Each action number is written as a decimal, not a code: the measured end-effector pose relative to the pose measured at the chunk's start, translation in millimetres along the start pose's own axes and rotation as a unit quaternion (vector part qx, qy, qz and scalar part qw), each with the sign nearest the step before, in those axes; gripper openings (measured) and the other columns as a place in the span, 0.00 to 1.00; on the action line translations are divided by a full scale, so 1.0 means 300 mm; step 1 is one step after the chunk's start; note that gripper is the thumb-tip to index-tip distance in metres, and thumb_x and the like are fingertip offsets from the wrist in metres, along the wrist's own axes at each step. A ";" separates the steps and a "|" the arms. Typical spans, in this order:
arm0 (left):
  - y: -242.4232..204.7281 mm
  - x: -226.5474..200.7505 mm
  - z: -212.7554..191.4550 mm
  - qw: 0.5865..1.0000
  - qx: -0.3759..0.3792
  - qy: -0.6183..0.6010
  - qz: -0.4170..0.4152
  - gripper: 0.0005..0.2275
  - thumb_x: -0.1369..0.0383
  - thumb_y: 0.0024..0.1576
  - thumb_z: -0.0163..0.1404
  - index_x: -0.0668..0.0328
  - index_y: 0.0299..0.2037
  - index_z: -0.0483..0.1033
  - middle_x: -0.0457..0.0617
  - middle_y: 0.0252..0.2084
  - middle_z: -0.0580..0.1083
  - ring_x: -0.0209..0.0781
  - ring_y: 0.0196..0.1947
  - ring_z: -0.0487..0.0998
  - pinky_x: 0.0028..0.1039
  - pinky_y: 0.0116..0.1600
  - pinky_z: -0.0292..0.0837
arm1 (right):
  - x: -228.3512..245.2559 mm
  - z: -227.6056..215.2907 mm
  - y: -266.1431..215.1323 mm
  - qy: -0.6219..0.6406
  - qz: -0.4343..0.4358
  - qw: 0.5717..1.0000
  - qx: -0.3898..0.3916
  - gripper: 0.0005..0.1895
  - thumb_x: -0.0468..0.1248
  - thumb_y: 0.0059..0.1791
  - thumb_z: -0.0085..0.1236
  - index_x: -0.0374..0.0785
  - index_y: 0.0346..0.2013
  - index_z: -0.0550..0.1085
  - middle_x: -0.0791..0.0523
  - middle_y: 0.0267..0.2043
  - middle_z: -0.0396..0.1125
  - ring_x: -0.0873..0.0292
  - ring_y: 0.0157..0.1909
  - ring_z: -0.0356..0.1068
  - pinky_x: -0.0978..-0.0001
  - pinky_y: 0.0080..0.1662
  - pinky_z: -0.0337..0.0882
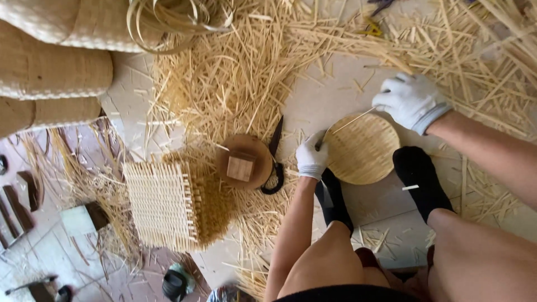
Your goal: The recorder is weaving bamboo strips and using a knife to trim pieces while assembling a bamboo product on a workshop floor.
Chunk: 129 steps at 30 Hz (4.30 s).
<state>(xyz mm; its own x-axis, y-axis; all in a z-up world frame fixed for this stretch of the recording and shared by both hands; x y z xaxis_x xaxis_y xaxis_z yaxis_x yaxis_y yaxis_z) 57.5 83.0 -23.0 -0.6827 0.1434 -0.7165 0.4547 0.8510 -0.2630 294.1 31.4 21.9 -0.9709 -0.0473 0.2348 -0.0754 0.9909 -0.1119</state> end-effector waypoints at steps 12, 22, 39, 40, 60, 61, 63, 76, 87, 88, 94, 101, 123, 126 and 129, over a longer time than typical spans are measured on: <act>-0.059 0.044 0.005 0.992 -0.012 -0.088 -0.091 0.15 0.76 0.55 0.56 0.59 0.53 0.81 0.51 0.42 0.82 0.34 0.37 0.82 0.23 0.46 0.77 | 0.029 0.121 0.009 0.041 0.036 0.998 -0.024 0.07 0.47 0.47 0.59 0.63 0.38 0.81 0.65 0.44 0.73 0.60 0.51 0.70 0.59 0.54 0.72; -0.051 0.049 0.016 0.991 -0.004 -0.098 -0.088 0.16 0.75 0.55 0.56 0.58 0.54 0.80 0.51 0.40 0.81 0.32 0.36 0.81 0.22 0.45 0.77 | 0.034 0.111 0.032 0.018 0.028 0.999 -0.029 0.04 0.49 0.45 0.60 0.63 0.33 0.80 0.68 0.42 0.72 0.60 0.51 0.70 0.54 0.51 0.71; 0.024 -0.066 0.058 0.967 -0.083 0.103 0.220 0.09 0.71 0.57 0.58 0.58 0.47 0.82 0.51 0.42 0.78 0.52 0.41 0.79 0.37 0.48 0.76 | 0.095 0.166 0.040 -0.002 0.088 0.991 0.102 0.13 0.53 0.52 0.53 0.53 0.43 0.77 0.58 0.41 0.69 0.56 0.44 0.72 0.61 0.33 0.77; 0.021 -0.074 0.058 0.962 -0.086 0.109 0.234 0.09 0.71 0.56 0.58 0.58 0.46 0.82 0.51 0.42 0.78 0.52 0.41 0.79 0.37 0.47 0.76 | 0.093 0.182 0.031 0.014 0.101 0.989 0.104 0.14 0.53 0.52 0.53 0.53 0.46 0.77 0.57 0.40 0.70 0.55 0.40 0.73 0.60 0.32 0.77; 0.127 -0.063 0.238 0.919 0.092 0.335 0.187 0.07 0.67 0.60 0.48 0.58 0.44 0.70 0.58 0.42 0.76 0.59 0.36 0.81 0.46 0.37 0.78 | 0.047 0.123 -0.007 0.134 0.112 0.977 -0.123 0.04 0.45 0.45 0.65 0.56 0.34 0.80 0.63 0.38 0.68 0.58 0.46 0.70 0.55 0.53 0.68; 0.134 -0.066 0.224 0.928 0.102 0.322 0.157 0.07 0.65 0.61 0.48 0.58 0.44 0.70 0.59 0.41 0.76 0.60 0.35 0.81 0.48 0.37 0.77 | 0.047 0.106 0.019 0.135 0.108 0.981 -0.089 0.07 0.48 0.44 0.65 0.55 0.34 0.80 0.61 0.40 0.69 0.55 0.47 0.70 0.52 0.51 0.67; 0.136 -0.069 0.205 0.936 0.112 0.309 0.126 0.07 0.64 0.61 0.48 0.57 0.44 0.71 0.60 0.41 0.76 0.62 0.34 0.81 0.50 0.37 0.77 | 0.021 0.080 0.064 0.137 0.104 0.984 -0.055 0.10 0.51 0.43 0.65 0.54 0.34 0.81 0.59 0.42 0.69 0.53 0.48 0.69 0.49 0.49 0.67; 0.136 -0.080 0.193 0.944 0.105 0.283 0.136 0.09 0.63 0.61 0.47 0.58 0.44 0.72 0.59 0.43 0.76 0.61 0.35 0.80 0.49 0.40 0.76 | -0.391 -0.030 0.370 -0.006 0.188 0.982 -0.022 0.19 0.48 0.54 0.54 0.46 0.57 0.74 0.49 0.50 0.71 0.51 0.41 0.71 0.57 0.41 0.75; 0.137 -0.090 0.190 0.944 0.120 0.274 0.136 0.10 0.63 0.60 0.47 0.59 0.46 0.71 0.60 0.44 0.76 0.62 0.35 0.81 0.48 0.39 0.77 | -0.104 0.066 0.044 0.342 0.222 0.912 -0.035 0.27 0.43 0.45 0.71 0.38 0.54 0.73 0.49 0.45 0.73 0.49 0.43 0.74 0.55 0.45 0.75; 0.132 -0.081 0.194 0.942 0.126 0.284 0.129 0.10 0.62 0.62 0.46 0.58 0.45 0.72 0.59 0.43 0.76 0.61 0.36 0.81 0.48 0.41 0.77 | -0.072 0.161 0.038 0.403 0.208 0.890 -0.039 0.25 0.42 0.43 0.70 0.39 0.51 0.73 0.51 0.44 0.74 0.52 0.43 0.75 0.58 0.47 0.76; 0.140 -0.093 0.193 0.938 0.129 0.291 0.135 0.10 0.63 0.60 0.46 0.58 0.46 0.72 0.58 0.43 0.77 0.60 0.38 0.81 0.47 0.41 0.77 | 0.080 0.181 0.054 0.331 0.135 0.932 -0.059 0.16 0.45 0.44 0.66 0.42 0.41 0.74 0.56 0.42 0.76 0.55 0.40 0.75 0.60 0.44 0.76; 0.127 -0.052 0.152 0.946 0.137 0.283 0.073 0.11 0.62 0.61 0.46 0.60 0.46 0.72 0.62 0.42 0.77 0.60 0.33 0.81 0.47 0.39 0.78 | 0.016 0.276 -0.035 0.109 0.215 0.933 0.268 0.25 0.49 0.53 0.55 0.42 0.61 0.65 0.50 0.48 0.69 0.55 0.32 0.74 0.65 0.32 0.80; 0.144 0.096 0.087 0.984 0.150 0.015 -0.095 0.16 0.59 0.51 0.61 0.66 0.39 0.80 0.52 0.32 0.80 0.40 0.29 0.80 0.30 0.39 0.78 | 0.145 0.181 0.186 -0.080 -0.041 0.960 0.264 0.15 0.49 0.54 0.45 0.47 0.46 0.77 0.56 0.44 0.75 0.59 0.45 0.75 0.62 0.48 0.76; 0.141 0.115 0.090 0.983 0.160 0.029 -0.091 0.16 0.58 0.51 0.61 0.66 0.37 0.79 0.56 0.30 0.80 0.45 0.29 0.80 0.33 0.38 0.77 | 0.024 0.067 0.088 0.011 0.054 0.989 0.135 0.22 0.56 0.56 0.40 0.51 0.47 0.78 0.59 0.46 0.74 0.60 0.44 0.72 0.60 0.43 0.76; 0.157 0.067 0.079 0.985 0.144 0.079 -0.053 0.17 0.56 0.52 0.62 0.63 0.39 0.80 0.57 0.32 0.80 0.51 0.32 0.81 0.36 0.41 0.76 | -0.012 -0.023 -0.019 -0.012 0.134 0.985 0.111 0.21 0.59 0.55 0.40 0.60 0.48 0.79 0.60 0.44 0.71 0.59 0.40 0.68 0.67 0.35 0.76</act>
<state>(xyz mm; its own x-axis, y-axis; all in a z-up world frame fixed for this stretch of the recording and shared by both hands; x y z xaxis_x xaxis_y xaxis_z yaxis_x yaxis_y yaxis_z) 78.8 113.9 -65.0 -0.8049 0.1575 -0.5721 0.5041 0.6901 -0.5193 299.6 26.7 28.4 -0.9677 0.2066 0.1446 0.1394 0.9161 -0.3761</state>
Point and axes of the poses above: each hand's wrist, its own y-axis towards the middle knuckle, its own z-axis out of the palm, x = y × z, the point moved 10 cm from there along y, towards the middle knuckle
